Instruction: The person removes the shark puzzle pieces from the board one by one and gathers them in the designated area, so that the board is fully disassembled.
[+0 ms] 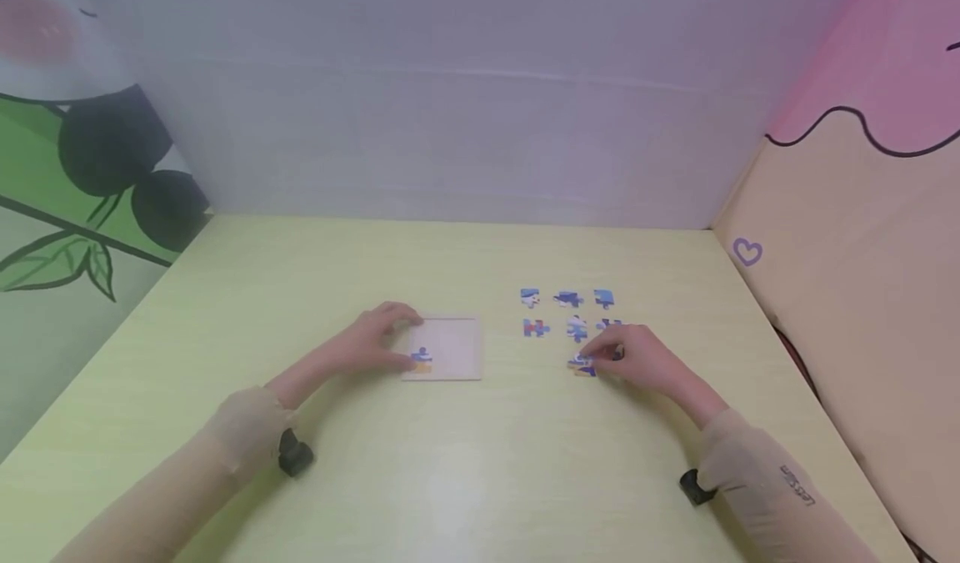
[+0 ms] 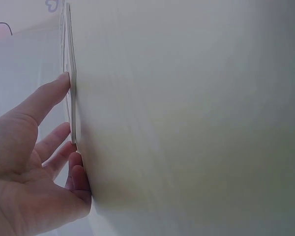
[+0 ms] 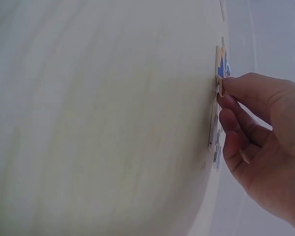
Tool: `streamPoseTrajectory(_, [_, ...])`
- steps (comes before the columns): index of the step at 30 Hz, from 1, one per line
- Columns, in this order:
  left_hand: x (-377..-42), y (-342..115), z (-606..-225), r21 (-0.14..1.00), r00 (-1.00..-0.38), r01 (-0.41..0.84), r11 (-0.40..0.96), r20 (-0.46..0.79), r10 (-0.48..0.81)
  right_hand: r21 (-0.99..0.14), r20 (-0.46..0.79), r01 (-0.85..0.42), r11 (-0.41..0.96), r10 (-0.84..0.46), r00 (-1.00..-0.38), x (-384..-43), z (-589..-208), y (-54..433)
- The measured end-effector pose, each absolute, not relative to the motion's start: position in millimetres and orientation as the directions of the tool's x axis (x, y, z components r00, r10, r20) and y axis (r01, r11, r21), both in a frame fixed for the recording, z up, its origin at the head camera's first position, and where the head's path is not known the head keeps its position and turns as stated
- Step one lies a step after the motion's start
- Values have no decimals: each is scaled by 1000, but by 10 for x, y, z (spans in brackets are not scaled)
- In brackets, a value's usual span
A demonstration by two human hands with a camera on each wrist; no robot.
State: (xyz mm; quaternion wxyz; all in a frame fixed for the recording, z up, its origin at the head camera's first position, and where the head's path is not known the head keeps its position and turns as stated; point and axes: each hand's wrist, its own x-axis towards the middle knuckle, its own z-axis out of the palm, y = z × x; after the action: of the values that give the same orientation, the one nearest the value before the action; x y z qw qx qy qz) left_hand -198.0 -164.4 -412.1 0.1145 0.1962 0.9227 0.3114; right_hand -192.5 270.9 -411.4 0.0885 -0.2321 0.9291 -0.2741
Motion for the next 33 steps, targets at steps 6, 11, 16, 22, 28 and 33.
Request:
streamPoseTrajectory(6, [-1976, -1642, -4123, 627, -898, 279, 728, -98, 429, -553, -38, -392, 735, -492, -870, -1914, -4099, 2708])
streamPoseTrajectory(11, [-1974, -1645, -4125, 630, -898, 283, 723, -92, 431, -551, -31, -406, 729, -504, -863, -1891, -4088, 2714])
streamPoseTrajectory(16, [-1974, -1644, -4123, 629, -897, 285, 723, -91, 432, -533, -51, -403, 744, -504, -862, -1887, -4071, 2706])
streamPoseTrajectory(22, [-1979, -1645, -4132, 629, -897, 286, 723, -89, 433, -501, -63, -414, 760, -509, -858, -1878, -4054, 2690])
streamPoseTrajectory(28, [-1979, -1648, -4135, 629, -898, 285, 723, -89, 432, -502, -56, -423, 754, -517, -854, -1862, -4056, 2687])
streamPoseTrajectory(33, [-1975, -1650, -4128, 629, -897, 288, 722, -89, 434, -490, -53, -434, 756, -523, -851, -1853, -4047, 2682])
